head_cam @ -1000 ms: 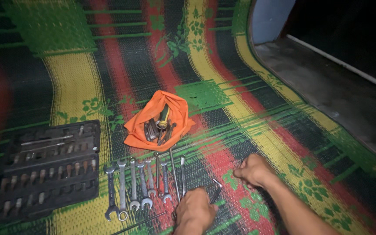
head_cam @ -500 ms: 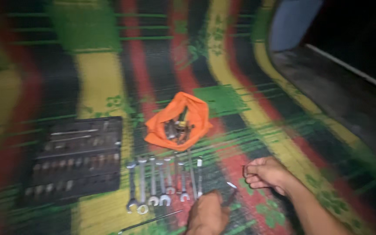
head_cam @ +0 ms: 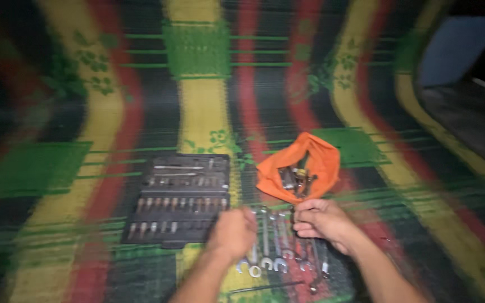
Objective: The person gathers wrenches and other tools from a patterned mat, places them into an orange cloth bag, and then closes a black plastic tool case. The person folds the cloth bag and sets it aside.
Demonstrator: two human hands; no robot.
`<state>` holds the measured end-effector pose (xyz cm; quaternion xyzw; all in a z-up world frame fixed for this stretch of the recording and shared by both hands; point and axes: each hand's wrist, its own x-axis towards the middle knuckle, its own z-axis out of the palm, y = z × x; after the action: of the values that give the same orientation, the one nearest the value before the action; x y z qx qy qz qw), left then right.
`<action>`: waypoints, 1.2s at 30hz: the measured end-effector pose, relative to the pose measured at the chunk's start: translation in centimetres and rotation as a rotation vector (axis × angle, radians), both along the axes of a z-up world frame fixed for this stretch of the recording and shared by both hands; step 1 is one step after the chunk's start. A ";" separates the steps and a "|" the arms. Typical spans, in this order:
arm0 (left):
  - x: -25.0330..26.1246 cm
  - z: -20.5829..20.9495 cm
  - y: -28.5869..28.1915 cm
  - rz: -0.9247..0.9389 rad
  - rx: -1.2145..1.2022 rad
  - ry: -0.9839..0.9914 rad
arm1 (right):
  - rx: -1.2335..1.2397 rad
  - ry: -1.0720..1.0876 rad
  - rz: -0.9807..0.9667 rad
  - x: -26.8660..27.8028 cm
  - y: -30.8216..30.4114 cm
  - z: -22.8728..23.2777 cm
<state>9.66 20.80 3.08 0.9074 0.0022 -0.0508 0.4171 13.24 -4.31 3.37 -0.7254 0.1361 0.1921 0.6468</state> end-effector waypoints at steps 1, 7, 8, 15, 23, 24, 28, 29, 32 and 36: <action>0.5 0.2 2.1 0.024 0.029 -0.014 | -0.039 -0.007 0.024 0.3 1.7 -0.3; 2.4 -0.6 12.0 0.225 0.183 0.037 | -0.089 -0.245 0.176 1.2 12.3 -3.2; 2.5 -1.0 13.2 0.212 0.202 0.075 | -0.098 -0.312 0.191 1.4 14.1 -3.5; 2.9 -5.3 16.3 0.235 0.078 0.162 | -0.193 -0.645 0.251 -0.9 23.1 -3.6; 1.4 -3.0 15.6 0.324 0.019 0.262 | -0.615 -0.814 0.305 -3.5 25.1 -2.6; 1.1 -2.4 15.5 0.339 0.013 0.283 | -0.605 -0.809 0.296 -3.4 25.2 -2.7; 0.4 -0.4 15.6 0.337 0.021 0.289 | -0.515 -0.863 0.312 -3.2 25.1 -3.4; 0.4 0.0 15.7 0.338 0.027 0.298 | -0.512 -0.838 0.313 -3.0 25.1 -3.5; 0.4 0.7 15.4 0.346 0.055 0.330 | -0.528 -0.866 0.394 -2.6 24.3 -3.6; 0.4 1.6 14.8 0.348 0.131 0.357 | -0.515 -0.676 0.426 -2.2 22.7 -2.8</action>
<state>10.10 35.62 4.66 0.8951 0.2351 -0.1373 0.3531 11.04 18.42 0.54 -0.8957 -0.1908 0.0337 0.4001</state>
